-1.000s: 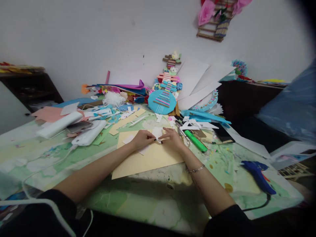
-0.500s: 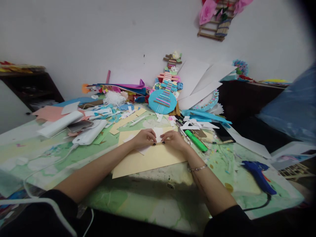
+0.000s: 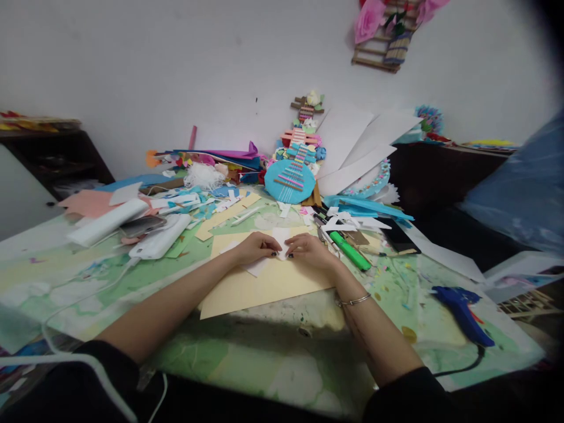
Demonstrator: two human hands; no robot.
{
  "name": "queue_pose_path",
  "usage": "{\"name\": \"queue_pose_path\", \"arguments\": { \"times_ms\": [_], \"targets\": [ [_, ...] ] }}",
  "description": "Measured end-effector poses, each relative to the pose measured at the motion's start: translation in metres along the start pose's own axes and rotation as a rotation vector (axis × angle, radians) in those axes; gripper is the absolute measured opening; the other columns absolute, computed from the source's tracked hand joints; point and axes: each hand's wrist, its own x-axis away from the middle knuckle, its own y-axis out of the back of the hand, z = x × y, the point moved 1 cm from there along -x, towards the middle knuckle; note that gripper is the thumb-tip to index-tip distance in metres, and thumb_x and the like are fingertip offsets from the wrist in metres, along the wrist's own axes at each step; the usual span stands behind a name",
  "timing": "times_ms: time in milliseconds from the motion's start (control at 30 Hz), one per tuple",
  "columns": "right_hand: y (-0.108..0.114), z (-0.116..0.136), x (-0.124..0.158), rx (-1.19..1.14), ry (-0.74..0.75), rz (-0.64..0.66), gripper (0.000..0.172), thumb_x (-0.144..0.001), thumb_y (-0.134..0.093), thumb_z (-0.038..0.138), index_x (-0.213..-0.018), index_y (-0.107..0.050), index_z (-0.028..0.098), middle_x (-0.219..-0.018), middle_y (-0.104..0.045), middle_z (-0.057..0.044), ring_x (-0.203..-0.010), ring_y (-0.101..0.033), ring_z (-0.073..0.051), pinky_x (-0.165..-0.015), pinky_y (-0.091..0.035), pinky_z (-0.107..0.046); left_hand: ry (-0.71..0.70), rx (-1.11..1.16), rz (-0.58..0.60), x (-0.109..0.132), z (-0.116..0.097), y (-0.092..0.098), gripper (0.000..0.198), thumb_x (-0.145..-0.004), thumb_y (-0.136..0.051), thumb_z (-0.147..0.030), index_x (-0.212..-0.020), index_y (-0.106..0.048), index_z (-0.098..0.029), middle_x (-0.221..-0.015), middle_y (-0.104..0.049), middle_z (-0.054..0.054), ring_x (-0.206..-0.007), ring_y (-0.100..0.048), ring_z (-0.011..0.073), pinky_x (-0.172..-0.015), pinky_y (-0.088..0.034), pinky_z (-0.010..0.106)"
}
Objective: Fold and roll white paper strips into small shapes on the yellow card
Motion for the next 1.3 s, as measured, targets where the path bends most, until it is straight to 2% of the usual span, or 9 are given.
{"name": "queue_pose_path", "arguments": {
  "times_ms": [200, 433, 667, 967, 1300],
  "targets": [
    [-0.0045, -0.0037, -0.0024, 0.000, -0.008, -0.061, 0.015, -0.070, -0.062, 0.010, -0.074, -0.073, 0.019, -0.096, -0.069, -0.007, -0.091, -0.063, -0.018, -0.086, -0.045, -0.032, 0.064, 0.024, -0.067, -0.0031, 0.0004, -0.0005, 0.016, -0.066, -0.066, -0.020, -0.080, -0.071, -0.013, -0.075, -0.070, 0.006, -0.059, -0.056, 0.0101, -0.056, -0.040, 0.020],
    [-0.0046, -0.0033, -0.0035, 0.020, 0.007, -0.044, 0.018, -0.069, -0.060, 0.008, -0.073, -0.073, 0.019, -0.097, -0.069, -0.005, -0.090, -0.063, -0.018, -0.087, -0.044, -0.031, 0.084, 0.053, -0.113, -0.0058, 0.0035, -0.0020, 0.015, -0.064, -0.067, -0.019, -0.078, -0.071, -0.012, -0.071, -0.070, 0.005, -0.056, -0.055, 0.0091, -0.053, -0.040, 0.019],
    [-0.0050, -0.0057, -0.0047, 0.016, 0.005, -0.025, 0.018, -0.069, -0.060, 0.008, -0.073, -0.073, 0.020, -0.098, -0.069, -0.005, -0.089, -0.063, -0.017, -0.086, -0.044, -0.029, 0.036, 0.080, -0.070, -0.0048, -0.0003, -0.0033, 0.016, -0.070, -0.060, -0.017, -0.080, -0.071, -0.012, -0.074, -0.070, 0.006, -0.058, -0.056, 0.0094, -0.053, -0.040, 0.018],
    [-0.0047, -0.0037, -0.0042, 0.035, 0.006, -0.031, 0.018, -0.069, -0.060, 0.009, -0.073, -0.073, 0.020, -0.097, -0.069, -0.004, -0.089, -0.063, -0.018, -0.086, -0.044, -0.030, -0.004, -0.057, -0.122, -0.0033, -0.0006, -0.0066, 0.017, -0.068, -0.060, -0.018, -0.081, -0.071, -0.014, -0.070, -0.068, 0.003, -0.053, -0.050, 0.0077, -0.052, -0.039, 0.018],
    [-0.0050, -0.0038, -0.0037, 0.049, 0.033, -0.036, 0.018, -0.069, -0.059, 0.008, -0.073, -0.073, 0.019, -0.096, -0.069, -0.005, -0.087, -0.064, -0.018, -0.085, -0.044, -0.029, -0.135, -0.200, -0.133, -0.0029, -0.0015, -0.0095, 0.019, -0.068, -0.056, -0.011, -0.080, -0.070, -0.016, -0.073, -0.066, 0.003, -0.061, -0.054, 0.0102, -0.058, -0.041, 0.020]
  ]
}}
